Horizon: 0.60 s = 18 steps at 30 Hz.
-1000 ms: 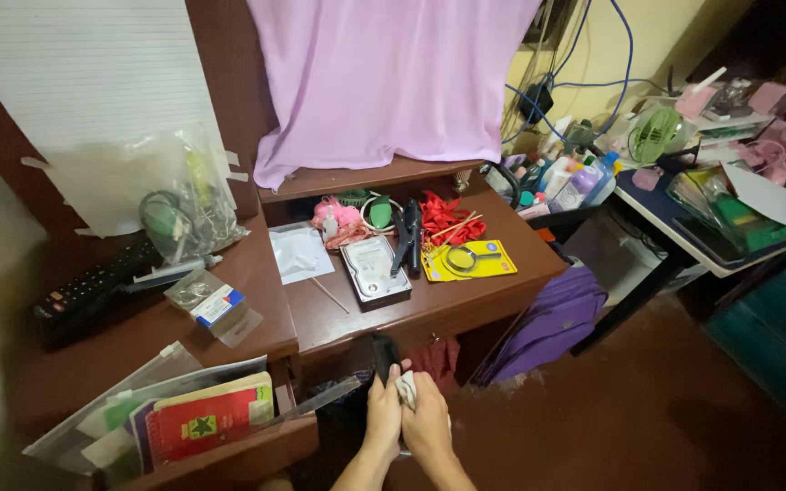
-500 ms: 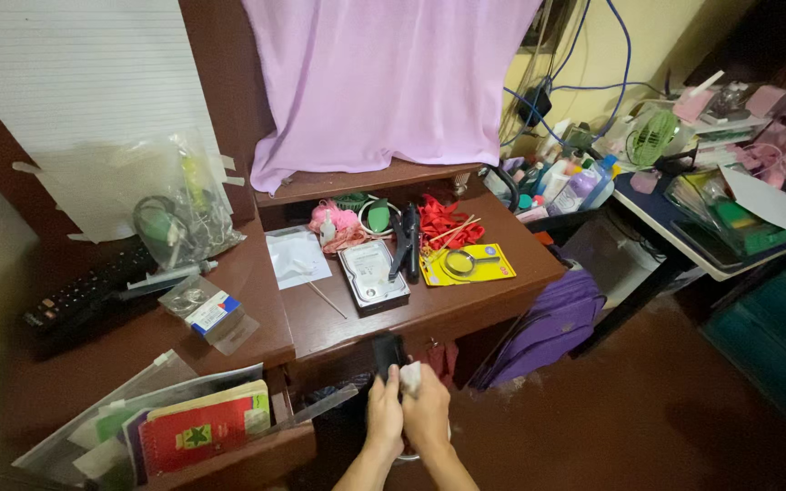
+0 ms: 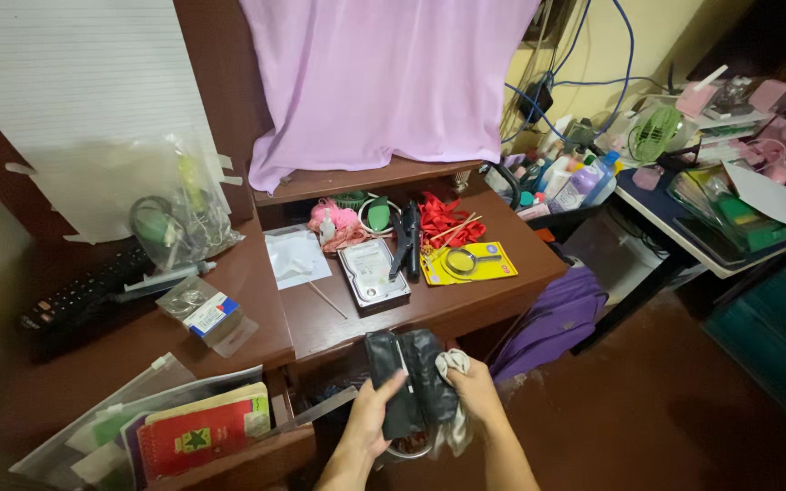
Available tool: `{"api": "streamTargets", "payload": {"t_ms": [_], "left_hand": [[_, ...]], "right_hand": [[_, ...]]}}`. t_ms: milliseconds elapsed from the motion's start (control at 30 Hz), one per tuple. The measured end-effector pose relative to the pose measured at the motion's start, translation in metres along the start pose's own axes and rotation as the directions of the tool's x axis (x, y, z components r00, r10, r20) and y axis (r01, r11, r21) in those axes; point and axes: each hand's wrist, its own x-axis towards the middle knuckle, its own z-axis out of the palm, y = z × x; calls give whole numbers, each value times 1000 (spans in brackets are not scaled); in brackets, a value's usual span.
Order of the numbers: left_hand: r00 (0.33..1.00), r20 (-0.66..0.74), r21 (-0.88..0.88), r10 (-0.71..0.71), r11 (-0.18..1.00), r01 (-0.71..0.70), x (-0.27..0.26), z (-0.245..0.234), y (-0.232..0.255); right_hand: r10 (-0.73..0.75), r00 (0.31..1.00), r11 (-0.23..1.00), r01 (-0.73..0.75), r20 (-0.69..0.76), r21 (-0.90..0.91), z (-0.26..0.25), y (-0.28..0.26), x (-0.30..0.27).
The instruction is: The person wipes several small electronic and miscellaneous items on a cluttered desk using a white cloth. They handle a black remote control, a silver hard drive, a small white rectangular device, and a pink ribbon-like object, wiping each one and placing it back on the desk.
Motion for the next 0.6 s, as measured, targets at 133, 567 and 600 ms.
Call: {"api": "streamTargets", "payload": {"t_ms": [133,567,600], "left_hand": [[998,-48,71,28,997,-24,9,-10,-12],[983,-56,261,177,953,-157,22,-14,-39],[986,-76,238,147,963,-126,23,-16,-40]], "right_hand": [[-264,959,905,208,-106,-371,-4,-2,-7],[-741,667,638,666,-74,-386,111,-116,-106],[-748,664,609,682,-7,-406,119,-111,-101]]}}
